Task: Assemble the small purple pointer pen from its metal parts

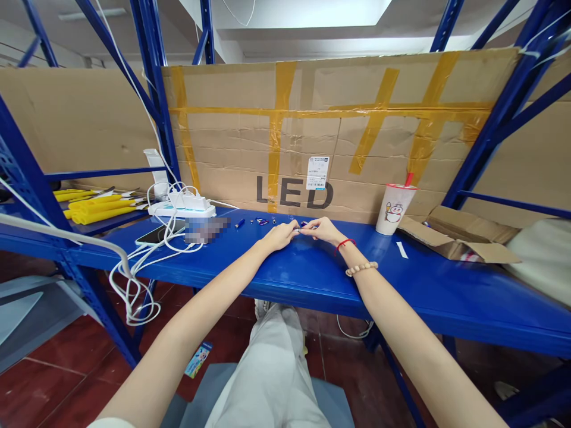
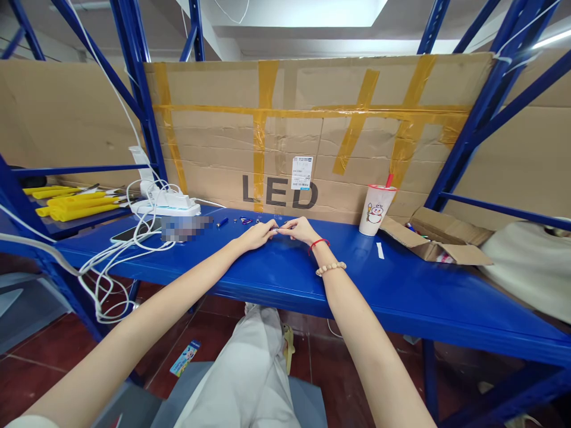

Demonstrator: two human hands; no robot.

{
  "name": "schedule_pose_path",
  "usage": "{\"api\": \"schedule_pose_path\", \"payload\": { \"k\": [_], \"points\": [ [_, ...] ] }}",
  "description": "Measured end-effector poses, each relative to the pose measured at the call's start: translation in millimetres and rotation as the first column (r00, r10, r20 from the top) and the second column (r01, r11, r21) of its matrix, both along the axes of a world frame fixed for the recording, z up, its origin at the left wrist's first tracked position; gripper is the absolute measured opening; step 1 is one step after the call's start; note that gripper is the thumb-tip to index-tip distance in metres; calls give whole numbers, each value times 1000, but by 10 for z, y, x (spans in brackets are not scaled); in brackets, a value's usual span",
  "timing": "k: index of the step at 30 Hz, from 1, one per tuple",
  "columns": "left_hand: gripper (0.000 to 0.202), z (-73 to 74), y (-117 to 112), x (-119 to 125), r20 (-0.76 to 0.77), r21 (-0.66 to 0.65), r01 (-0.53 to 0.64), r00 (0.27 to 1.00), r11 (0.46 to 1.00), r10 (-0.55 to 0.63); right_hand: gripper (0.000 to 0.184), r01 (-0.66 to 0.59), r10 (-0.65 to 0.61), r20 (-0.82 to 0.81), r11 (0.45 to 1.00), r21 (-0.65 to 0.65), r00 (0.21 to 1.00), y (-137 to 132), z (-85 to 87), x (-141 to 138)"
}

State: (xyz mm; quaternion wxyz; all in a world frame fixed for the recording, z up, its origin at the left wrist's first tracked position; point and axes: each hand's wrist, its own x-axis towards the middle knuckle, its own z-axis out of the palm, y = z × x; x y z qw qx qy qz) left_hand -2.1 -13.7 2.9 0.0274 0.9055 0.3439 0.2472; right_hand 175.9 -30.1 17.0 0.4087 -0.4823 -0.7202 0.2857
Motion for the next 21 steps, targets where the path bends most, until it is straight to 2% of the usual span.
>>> {"api": "schedule_pose_path", "payload": {
  "k": [8, 15, 21],
  "points": [
    [15, 18, -43, 2, 6, 26, -3, 1000, 1000, 3, 50, -4, 3, -20, 999, -43, 1000, -8, -1, -20],
    [13, 47, -64, 29, 116, 60, -20, 993, 998, 13, 51, 36, -49, -101, 992, -124, 994, -25, 48, -52],
    [16, 31, -22, 46, 210, 73, 19, 977, 997, -34, 55, 51, -81, -160, 981, -185, 984, -11, 64, -55]
  ]
}}
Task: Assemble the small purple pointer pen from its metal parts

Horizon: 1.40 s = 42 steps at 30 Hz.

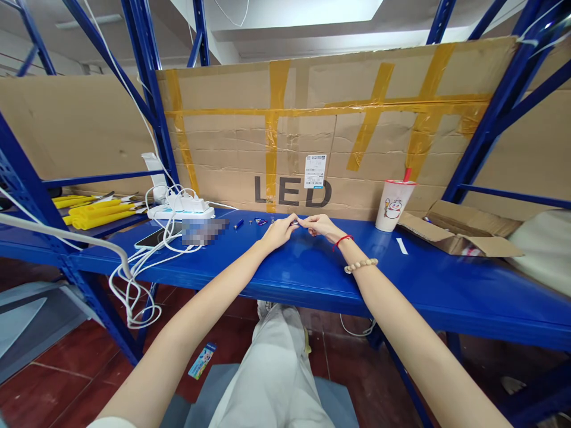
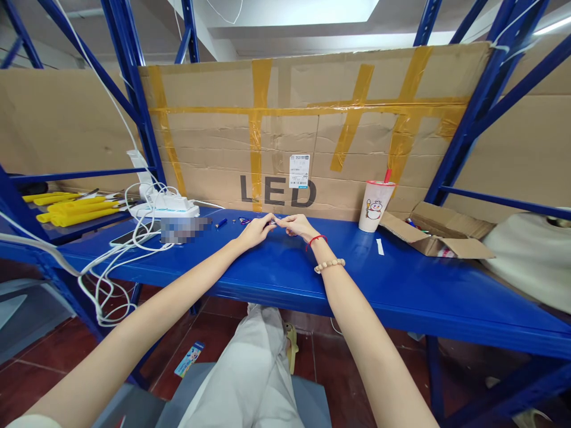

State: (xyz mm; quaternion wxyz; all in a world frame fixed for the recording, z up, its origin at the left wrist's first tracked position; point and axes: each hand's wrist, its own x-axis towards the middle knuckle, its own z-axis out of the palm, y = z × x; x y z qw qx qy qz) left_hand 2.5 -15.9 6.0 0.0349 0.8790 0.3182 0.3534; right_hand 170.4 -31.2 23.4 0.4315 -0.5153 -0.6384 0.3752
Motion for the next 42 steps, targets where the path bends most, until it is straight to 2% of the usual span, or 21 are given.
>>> {"api": "schedule_pose_path", "payload": {
  "k": [5, 12, 21, 30, 35, 42],
  "points": [
    [21, -16, 37, 28, 64, 13, 37, 997, 999, -38, 55, 5, -6, -31, 1000, -20, 999, -12, 39, -8],
    [23, -18, 50, 52, 102, -1, 29, 994, 1000, -29, 55, 9, -10, -75, 1000, -18, 997, -64, 93, -46],
    [20, -15, 47, 67, 106, -62, 28, 994, 998, -21, 53, 30, -31, -70, 999, -19, 997, -31, 71, -39],
    [23, -53, 160, 72, 166, -177, 54, 986, 983, -24, 54, 0, 6, -53, 993, 117, 999, 27, 49, 8],
    [23, -39, 124, 72, 193, -229, 125, 978, 965, -80, 55, -33, 38, -39, 990, 138, 998, 56, 15, 39],
    [23, -63, 126, 117, 225, -297, 228, 961, 927, -164, 53, -76, 79, -42, 995, 64, 996, 33, 19, 89]
  ]
}}
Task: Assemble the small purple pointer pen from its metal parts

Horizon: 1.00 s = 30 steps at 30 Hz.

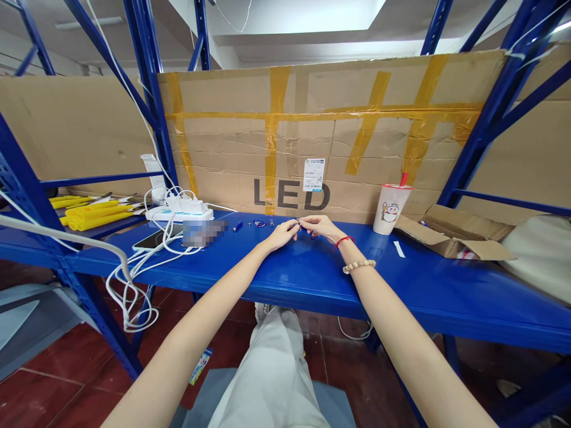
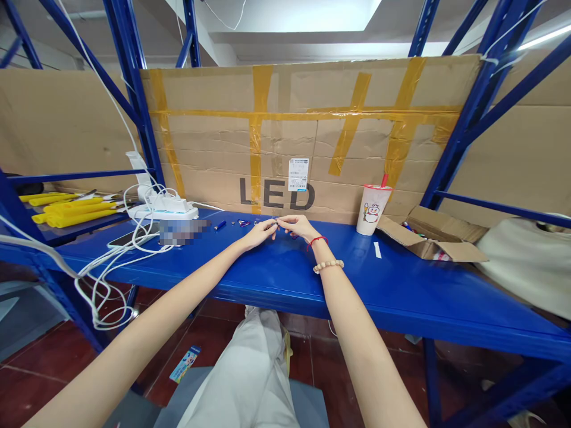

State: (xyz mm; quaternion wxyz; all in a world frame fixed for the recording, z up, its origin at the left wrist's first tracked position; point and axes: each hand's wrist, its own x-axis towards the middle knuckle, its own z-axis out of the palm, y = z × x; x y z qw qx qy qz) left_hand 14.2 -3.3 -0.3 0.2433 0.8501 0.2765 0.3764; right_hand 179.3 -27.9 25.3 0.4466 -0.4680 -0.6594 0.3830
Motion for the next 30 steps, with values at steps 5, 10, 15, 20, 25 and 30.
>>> {"api": "schedule_pose_path", "payload": {
  "k": [5, 10, 15, 20, 25, 30],
  "points": [
    [25, 0, 6, 11, 21, -29, 15, 1000, 999, -14, 51, -55, 54, -8, 997, -50, 998, 23, -13, 48],
    [31, -8, -11, 7, 20, -52, 8, 1000, 999, -7, 47, -99, 99, -7, 991, -93, 995, 18, -18, 75],
    [31, -19, -20, 28, 35, -79, 6, 999, 997, -3, 45, -96, 95, -15, 991, -91, 995, 18, -16, 83],
    [32, 3, -37, 34, 56, -88, 10, 998, 996, -5, 47, -80, 79, -20, 994, -76, 997, 4, 1, 75],
    [28, 28, -70, 11, 57, -84, 28, 998, 996, -24, 49, -76, 77, 9, 995, -72, 997, -14, 12, 74],
    [22, 19, -66, 5, 77, -103, 65, 995, 993, -58, 47, -54, 56, 42, 997, -51, 998, -30, 22, 77]
  ]
}}
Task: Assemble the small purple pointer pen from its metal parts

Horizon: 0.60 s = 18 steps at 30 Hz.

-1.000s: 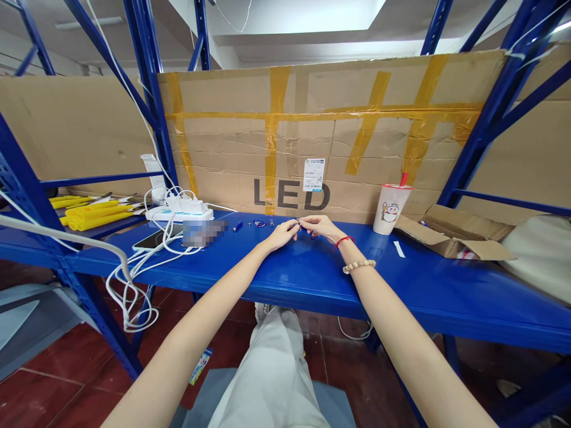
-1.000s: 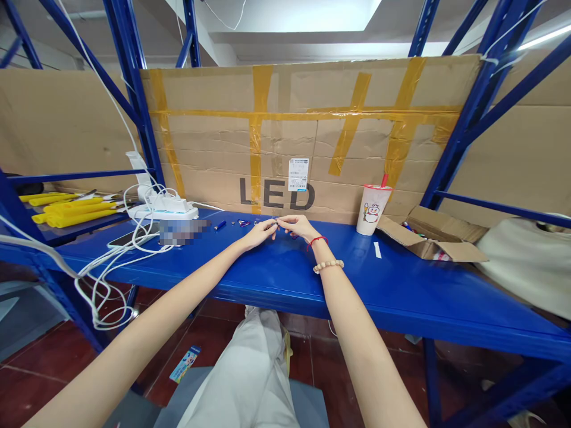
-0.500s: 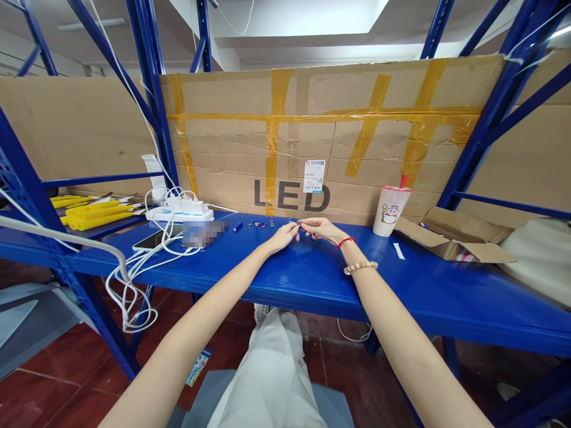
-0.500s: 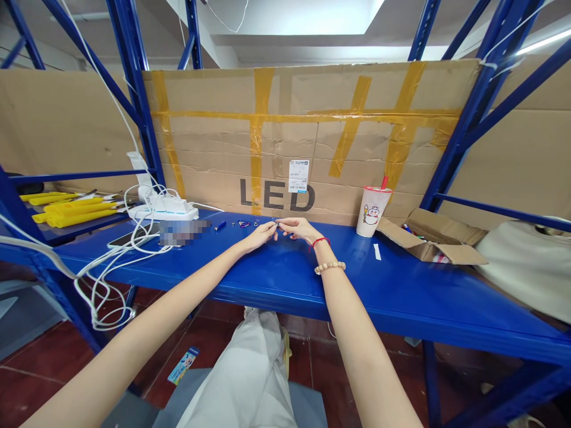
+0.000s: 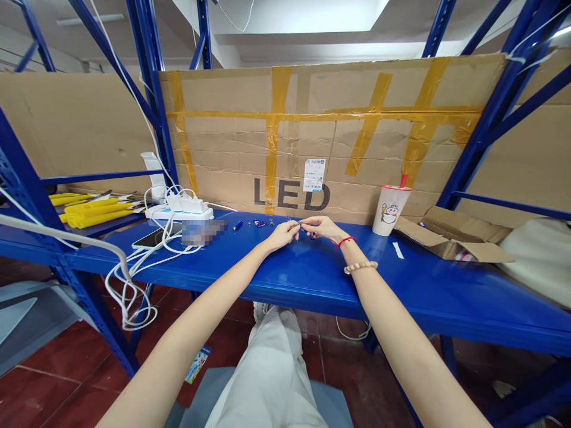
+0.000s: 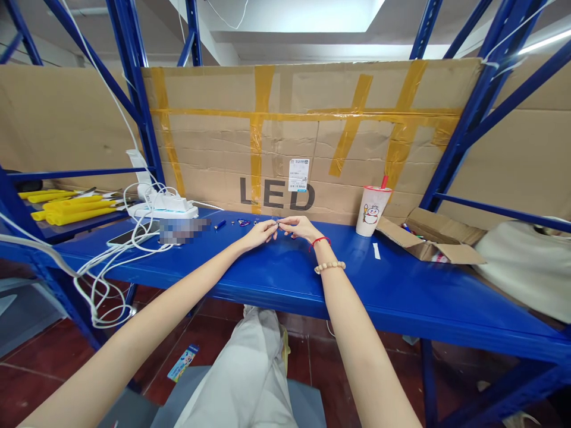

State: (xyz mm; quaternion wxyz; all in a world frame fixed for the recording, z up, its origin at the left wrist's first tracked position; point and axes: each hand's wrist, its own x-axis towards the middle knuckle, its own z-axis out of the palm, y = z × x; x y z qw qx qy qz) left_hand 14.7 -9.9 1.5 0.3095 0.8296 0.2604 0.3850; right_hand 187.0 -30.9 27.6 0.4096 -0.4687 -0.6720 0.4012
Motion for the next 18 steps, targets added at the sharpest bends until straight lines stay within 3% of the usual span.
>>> {"api": "schedule_pose_path", "payload": {
  "k": [14, 18],
  "points": [
    [22, 27, -49, 41, 91, -286, 130, 990, 949, -108, 56, -50, 52, -20, 996, 68, 998, 2, -4, 1],
    [24, 45, -82, 28, 105, -296, 155, 986, 942, -130, 58, -67, 68, -13, 995, 73, 998, 20, -4, 22]
  ]
}}
